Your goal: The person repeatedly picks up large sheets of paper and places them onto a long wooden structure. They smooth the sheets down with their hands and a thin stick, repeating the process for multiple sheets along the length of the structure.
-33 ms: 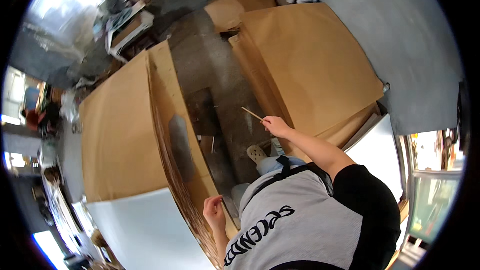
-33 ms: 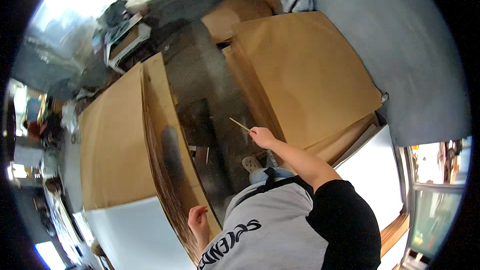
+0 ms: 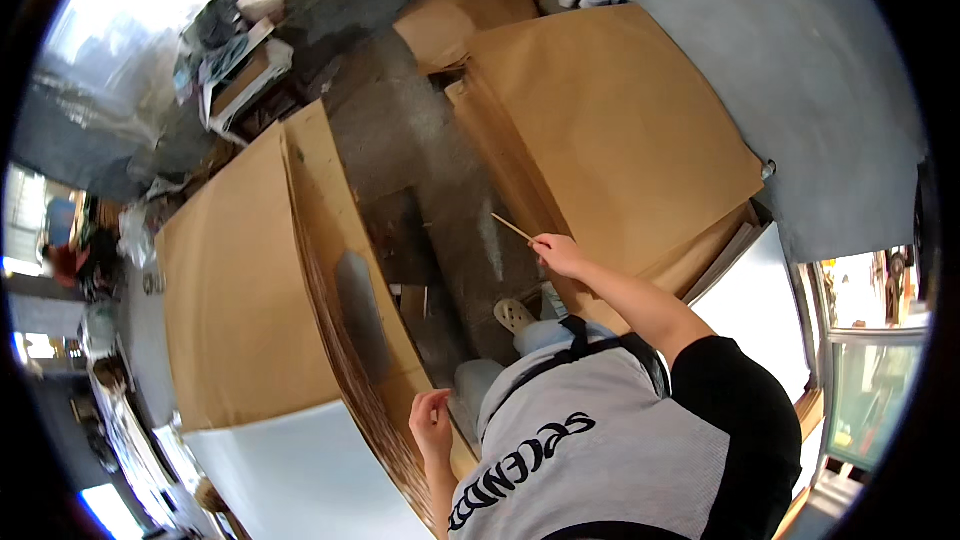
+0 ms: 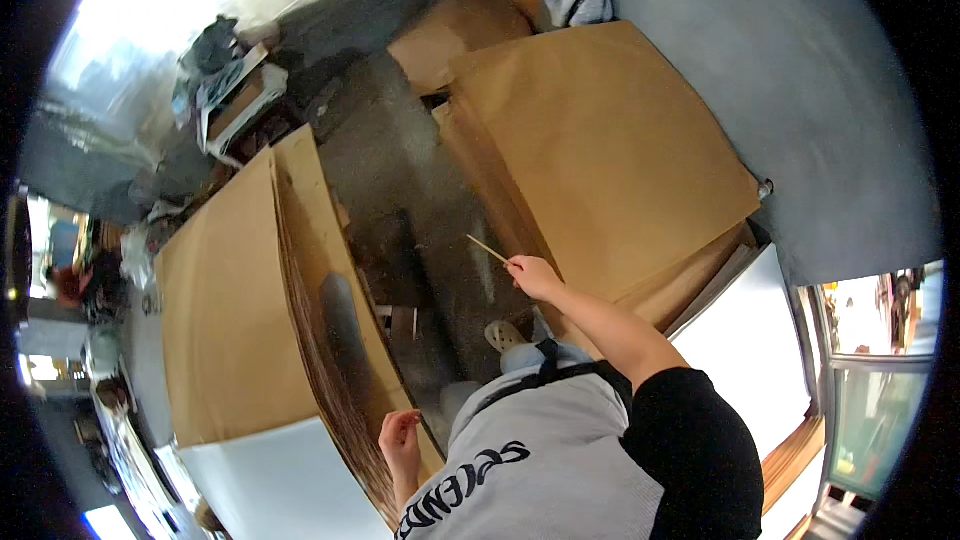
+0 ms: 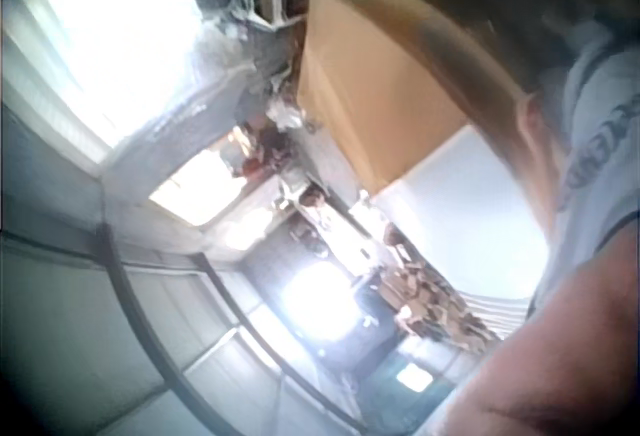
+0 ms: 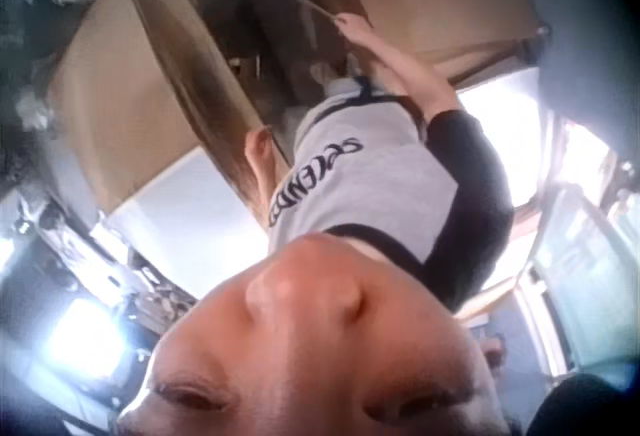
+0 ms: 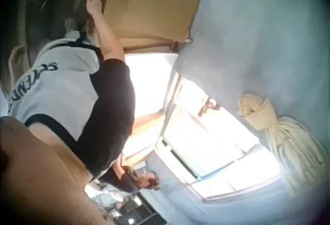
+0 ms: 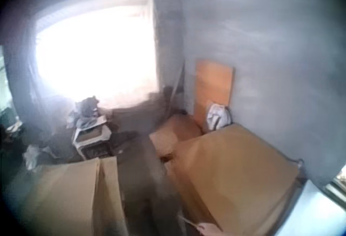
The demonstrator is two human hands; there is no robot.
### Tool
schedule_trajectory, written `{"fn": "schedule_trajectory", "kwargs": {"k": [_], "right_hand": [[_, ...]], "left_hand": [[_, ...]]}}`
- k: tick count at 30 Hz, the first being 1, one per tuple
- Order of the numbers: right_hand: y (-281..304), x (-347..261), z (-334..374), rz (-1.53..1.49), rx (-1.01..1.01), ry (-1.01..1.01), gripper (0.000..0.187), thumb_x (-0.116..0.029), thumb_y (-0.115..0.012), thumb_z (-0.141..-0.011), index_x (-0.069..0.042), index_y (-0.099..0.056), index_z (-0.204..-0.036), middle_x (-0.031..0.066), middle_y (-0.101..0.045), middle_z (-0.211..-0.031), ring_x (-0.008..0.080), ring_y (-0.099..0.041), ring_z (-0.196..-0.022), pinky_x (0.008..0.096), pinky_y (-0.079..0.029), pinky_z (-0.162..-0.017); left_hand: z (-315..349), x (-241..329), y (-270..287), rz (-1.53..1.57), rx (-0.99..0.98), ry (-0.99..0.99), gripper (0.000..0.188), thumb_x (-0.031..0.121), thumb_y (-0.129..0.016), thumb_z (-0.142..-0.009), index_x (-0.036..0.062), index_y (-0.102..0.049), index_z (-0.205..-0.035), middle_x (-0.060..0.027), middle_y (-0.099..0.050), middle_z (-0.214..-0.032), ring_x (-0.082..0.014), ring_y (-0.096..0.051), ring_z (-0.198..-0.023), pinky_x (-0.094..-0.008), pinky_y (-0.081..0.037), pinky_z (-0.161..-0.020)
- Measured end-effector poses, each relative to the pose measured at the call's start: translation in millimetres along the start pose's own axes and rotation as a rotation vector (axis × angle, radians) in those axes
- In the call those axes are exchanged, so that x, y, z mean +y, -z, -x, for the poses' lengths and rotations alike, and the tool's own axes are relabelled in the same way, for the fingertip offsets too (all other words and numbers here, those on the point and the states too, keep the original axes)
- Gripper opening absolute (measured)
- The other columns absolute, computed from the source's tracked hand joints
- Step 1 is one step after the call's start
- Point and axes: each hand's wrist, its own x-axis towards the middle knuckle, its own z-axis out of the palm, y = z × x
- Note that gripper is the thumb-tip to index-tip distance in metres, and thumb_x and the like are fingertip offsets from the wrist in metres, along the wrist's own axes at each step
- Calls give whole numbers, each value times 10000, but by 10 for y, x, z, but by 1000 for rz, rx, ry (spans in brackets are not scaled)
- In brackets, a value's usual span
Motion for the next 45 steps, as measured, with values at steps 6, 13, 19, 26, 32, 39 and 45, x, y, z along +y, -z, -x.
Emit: {"fn": "schedule_trajectory", "kwargs": {"k": [6, 13, 19, 26, 32, 39, 45], "right_hand": [[221, 709, -212, -373, 218, -198, 273, -249, -466, -859, -42, -568, -1005, 44, -557, -634, 89, -482, -496, 260, -396, -476], [369, 433, -419, -119, 609, -261, 296, -280, -480, -844, -87, -579, -1046, 94, -602, -712, 179, -561, -588, 318, -430, -536], [687, 11, -882, 17, 679, -551, 192, -204, -471, -818, -36, -562, -846, 181, -573, -738, 289, -570, -652, 381, -418, -573], [1124, -131, -1420, -2, 704, -511, 214, -213, -457, -829, -53, -577, -904, 178, -581, -768, 312, -571, -672, 396, -427, -582], [2040, 41, -2258, 308, 662, -644, 264, -162, -404, -847, -131, -563, -1055, 136, -605, -863, 301, -576, -747, 387, -453, -649], [3194, -508, -3866, 257, 650, -656, 307, -187, -400, -851, -237, -536, -1121, 114, -604, -859, 263, -583, -765, 388, -456, -661], [2899, 541, -3548, 326, 660, -708, 312, -126, -443, -817, -251, -573, -1070, 102, -608, -868, 269, -589, -784, 382, -463, -685]], "left_hand": [[-1216, 181, -127, -113, -345, -116, 144, -43, -519, -742, 37, -600, -830, -80, -551, -766, -178, -550, -668, -238, -431, -556], [-2851, 310, -167, -238, -630, -249, 118, -1, -506, -779, 46, -598, -836, -75, -539, -759, -186, -545, -630, -251, -439, -561], [-4359, 816, -175, -165, -674, -338, 144, -27, -486, -773, 31, -597, -844, -81, -553, -799, -174, -560, -702, -243, -454, -627], [-5539, 877, -390, -102, -641, -200, 140, -49, -491, -762, 10, -591, -841, -68, -568, -799, -139, -560, -715, -229, -446, -649], [-5951, 1151, -932, -195, -776, -163, 146, -44, -484, -765, 8, -593, -847, -63, -583, -808, -133, -578, -711, -233, -455, -636], [-6383, 1504, -1578, -308, -1028, -111, 118, 19, -494, -807, 13, -590, -875, -70, -598, -808, -152, -596, -727, -247, -475, -640], [-7168, 1365, -1815, -224, -967, 153, 152, 61, -493, -837, 30, -548, -976, -54, -592, -833, -119, -566, -702, -246, -471, -640]]}}
